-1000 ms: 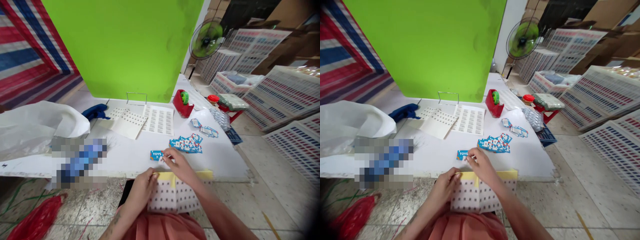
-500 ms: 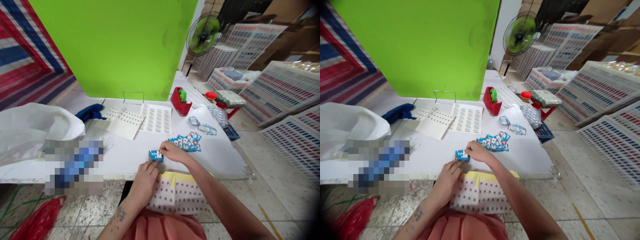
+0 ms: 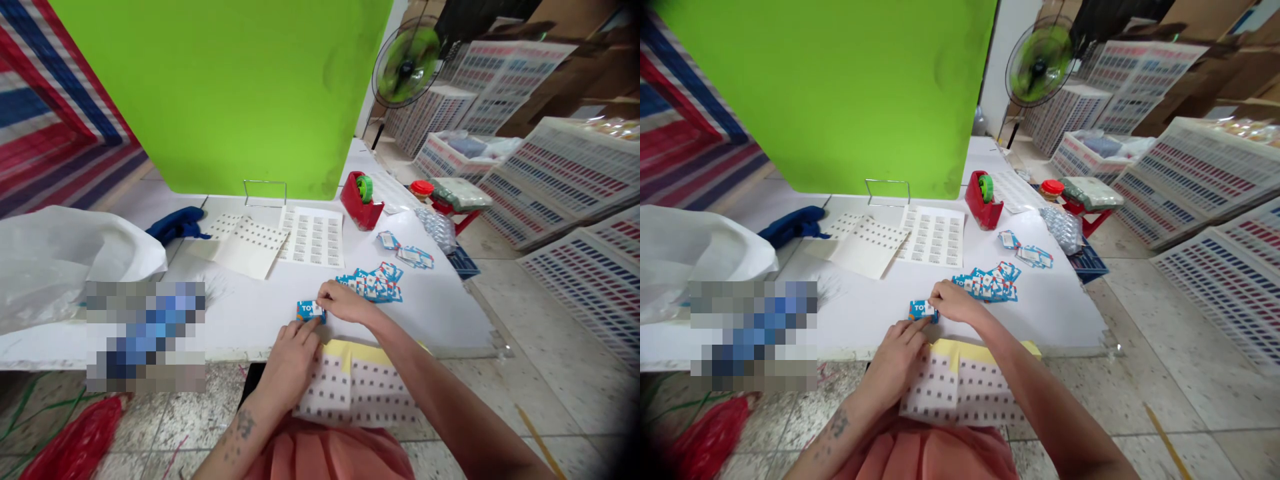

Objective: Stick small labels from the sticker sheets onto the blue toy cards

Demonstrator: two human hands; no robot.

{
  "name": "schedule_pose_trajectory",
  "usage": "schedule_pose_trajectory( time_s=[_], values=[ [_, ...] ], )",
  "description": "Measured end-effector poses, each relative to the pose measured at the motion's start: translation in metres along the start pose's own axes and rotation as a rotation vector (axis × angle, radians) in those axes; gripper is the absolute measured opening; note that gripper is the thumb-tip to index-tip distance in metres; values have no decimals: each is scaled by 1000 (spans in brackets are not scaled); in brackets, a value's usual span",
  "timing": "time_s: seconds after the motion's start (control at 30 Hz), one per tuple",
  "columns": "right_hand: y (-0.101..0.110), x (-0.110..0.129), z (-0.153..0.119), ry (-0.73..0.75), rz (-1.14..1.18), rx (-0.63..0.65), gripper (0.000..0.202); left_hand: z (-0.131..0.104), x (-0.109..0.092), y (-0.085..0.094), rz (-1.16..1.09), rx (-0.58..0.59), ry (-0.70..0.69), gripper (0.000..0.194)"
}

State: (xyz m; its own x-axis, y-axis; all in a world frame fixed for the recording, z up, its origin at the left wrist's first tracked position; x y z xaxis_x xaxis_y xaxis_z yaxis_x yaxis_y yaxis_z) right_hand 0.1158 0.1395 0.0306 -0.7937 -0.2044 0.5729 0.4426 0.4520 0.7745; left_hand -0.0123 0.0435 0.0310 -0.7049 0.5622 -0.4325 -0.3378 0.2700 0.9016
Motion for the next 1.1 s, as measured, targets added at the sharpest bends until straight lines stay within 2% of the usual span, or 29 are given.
schedule_pose_trajectory(
  time_s=[0.17, 0.37, 0.53, 0.77, 0.93, 1.1],
  values=[
    [-4, -2, -1, 1, 8, -23, 9, 6, 1, -2, 20, 14, 13, 18],
    [-6, -2, -10, 14, 65, -109, 6, 7, 1, 0, 31, 25, 31, 20],
    [3, 6, -22, 16, 89, -220, 4, -3, -5, 4, -28, -5, -15, 20],
    [7, 2, -22, 12, 252, -223, 12, -20, -12, 12, -142, -71, -2, 17],
    [4, -10, -22, -43, 526, -188, 19, -25, -7, 14, -297, -26, 88, 26],
    [9, -24, -27, -43, 629, -191, 31, -28, 0, 9, -365, 10, 213, 27]
  ],
)
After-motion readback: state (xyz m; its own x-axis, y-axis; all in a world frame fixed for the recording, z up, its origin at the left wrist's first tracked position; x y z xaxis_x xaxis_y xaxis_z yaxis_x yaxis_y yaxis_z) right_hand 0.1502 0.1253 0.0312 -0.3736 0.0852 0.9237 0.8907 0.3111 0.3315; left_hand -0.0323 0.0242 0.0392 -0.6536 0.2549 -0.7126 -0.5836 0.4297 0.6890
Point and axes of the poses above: each hand's wrist, its own z-axis towards the middle knuckle, its own y-axis out of the back of the hand, x = y × z, the point moved 5 cm from there along z, towards the middle knuckle, and after that the axes turned 7 degrees about x, right-handed, at the moved point
